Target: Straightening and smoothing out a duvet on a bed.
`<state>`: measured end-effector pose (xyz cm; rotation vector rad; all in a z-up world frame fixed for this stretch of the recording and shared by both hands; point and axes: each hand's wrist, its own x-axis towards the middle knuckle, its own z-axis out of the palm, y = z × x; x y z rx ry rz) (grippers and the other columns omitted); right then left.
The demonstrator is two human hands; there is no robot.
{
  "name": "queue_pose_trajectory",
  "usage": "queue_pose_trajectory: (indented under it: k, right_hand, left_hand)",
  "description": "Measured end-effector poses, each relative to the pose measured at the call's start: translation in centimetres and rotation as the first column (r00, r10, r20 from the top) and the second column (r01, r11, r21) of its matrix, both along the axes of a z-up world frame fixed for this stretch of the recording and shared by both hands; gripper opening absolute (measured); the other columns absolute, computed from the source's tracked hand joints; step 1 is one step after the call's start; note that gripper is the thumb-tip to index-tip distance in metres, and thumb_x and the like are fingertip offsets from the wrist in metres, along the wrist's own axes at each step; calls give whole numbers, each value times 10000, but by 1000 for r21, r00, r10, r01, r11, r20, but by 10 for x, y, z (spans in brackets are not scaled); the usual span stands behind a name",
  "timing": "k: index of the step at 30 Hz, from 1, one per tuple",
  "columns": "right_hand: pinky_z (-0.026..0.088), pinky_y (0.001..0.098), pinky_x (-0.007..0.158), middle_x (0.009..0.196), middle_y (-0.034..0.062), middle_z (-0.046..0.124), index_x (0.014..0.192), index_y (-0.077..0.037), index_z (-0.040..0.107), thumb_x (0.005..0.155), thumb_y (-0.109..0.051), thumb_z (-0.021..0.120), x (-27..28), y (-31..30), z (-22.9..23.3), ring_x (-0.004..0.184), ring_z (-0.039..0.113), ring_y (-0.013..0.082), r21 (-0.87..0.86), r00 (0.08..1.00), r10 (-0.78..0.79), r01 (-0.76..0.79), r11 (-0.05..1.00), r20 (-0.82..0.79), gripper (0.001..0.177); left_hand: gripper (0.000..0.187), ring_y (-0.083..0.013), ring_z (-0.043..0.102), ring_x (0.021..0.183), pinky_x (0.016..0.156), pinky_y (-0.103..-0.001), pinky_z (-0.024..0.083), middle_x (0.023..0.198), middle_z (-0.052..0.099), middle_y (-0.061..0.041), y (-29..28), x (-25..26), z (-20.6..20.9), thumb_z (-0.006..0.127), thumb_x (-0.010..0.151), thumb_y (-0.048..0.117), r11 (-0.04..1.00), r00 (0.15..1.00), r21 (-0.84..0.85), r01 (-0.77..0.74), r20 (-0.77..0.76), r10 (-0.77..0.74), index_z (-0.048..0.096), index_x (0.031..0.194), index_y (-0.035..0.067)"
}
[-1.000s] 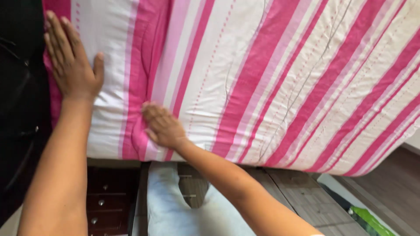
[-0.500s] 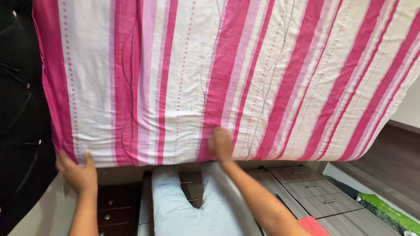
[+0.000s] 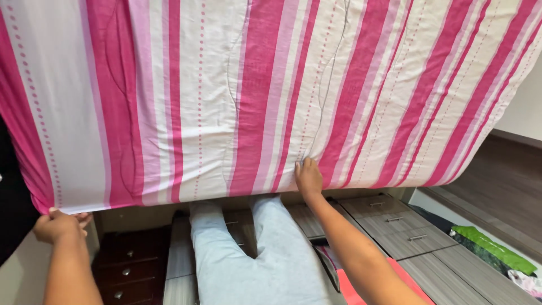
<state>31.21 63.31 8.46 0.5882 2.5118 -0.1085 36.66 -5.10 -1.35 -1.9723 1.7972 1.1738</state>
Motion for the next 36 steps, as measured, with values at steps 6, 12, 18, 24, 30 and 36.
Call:
queue_pose_trajectory:
  k: [6, 12, 18, 24, 30, 36]
  right_hand:
    - [509, 547, 727, 936, 203, 646, 928, -49, 563, 965, -385, 632, 15, -22, 16, 857, 640, 436, -103, 998, -39, 33, 994, -59, 345]
    - [512, 536, 691, 823, 182, 664, 843, -60, 594, 944, -448, 649, -1, -103, 29, 789, 654, 408, -255, 1000, -16, 11, 967, -17, 405]
    - [541, 557, 728, 939, 230, 706, 1110, -59, 635, 905, -493, 655, -50, -206, 20, 857, 684, 440, -218, 992, -39, 64, 974, 118, 481]
    - [525, 590, 798, 1014, 197, 728, 1045, -113, 703, 987, -325, 491, -5, -225, -44, 942, 681, 448, -234, 991, -115, 127, 964, 65, 305]
    - [537, 574, 843, 1064, 225, 729, 1096, -107, 667, 1024, -421, 476, 21, -230, -42, 977, 692, 442, -73, 926, -295, 319, 945, 234, 375]
    - [623, 482, 741, 972, 121, 686, 1313, -297, 501, 1062, -489, 367, 84, -157, -80, 925, 722, 360, -329, 65, -911, 941, -81, 408, 344]
  left_hand:
    - [325, -416, 710, 861, 723, -558, 609, 1132, 660, -269, 34, -53, 27, 539, 1101, 196, 754, 836, -371, 542, 328, -440, 498, 1271, -78]
    - [1041, -586, 622, 968, 833, -622, 524, 1218, 539, -472, -5, -60, -16, 792, 973, 605, 572, 708, -418, 706, 450, -545, 328, 1428, -209]
    - [503, -519, 659, 874, 778, -569, 523, 949, 688, -314, -41, -44, -38, 708, 1105, 439, 559, 635, -323, 763, 214, -742, 686, 981, -49]
    - [441, -495, 666, 805, 721, -547, 527, 893, 680, -296, -43, -56, -30, 659, 1150, 334, 452, 528, -348, 821, 164, -833, 712, 926, -42]
    - [403, -499, 676, 808, 726, -563, 534, 887, 683, -302, -29, -68, -5, 614, 1157, 289, 448, 532, -323, 833, 248, -810, 740, 963, -40]
    - [434, -516, 675, 827, 765, -562, 540, 910, 692, -320, -53, -65, -26, 569, 1175, 273, 392, 466, -286, 874, 271, -842, 749, 974, -67]
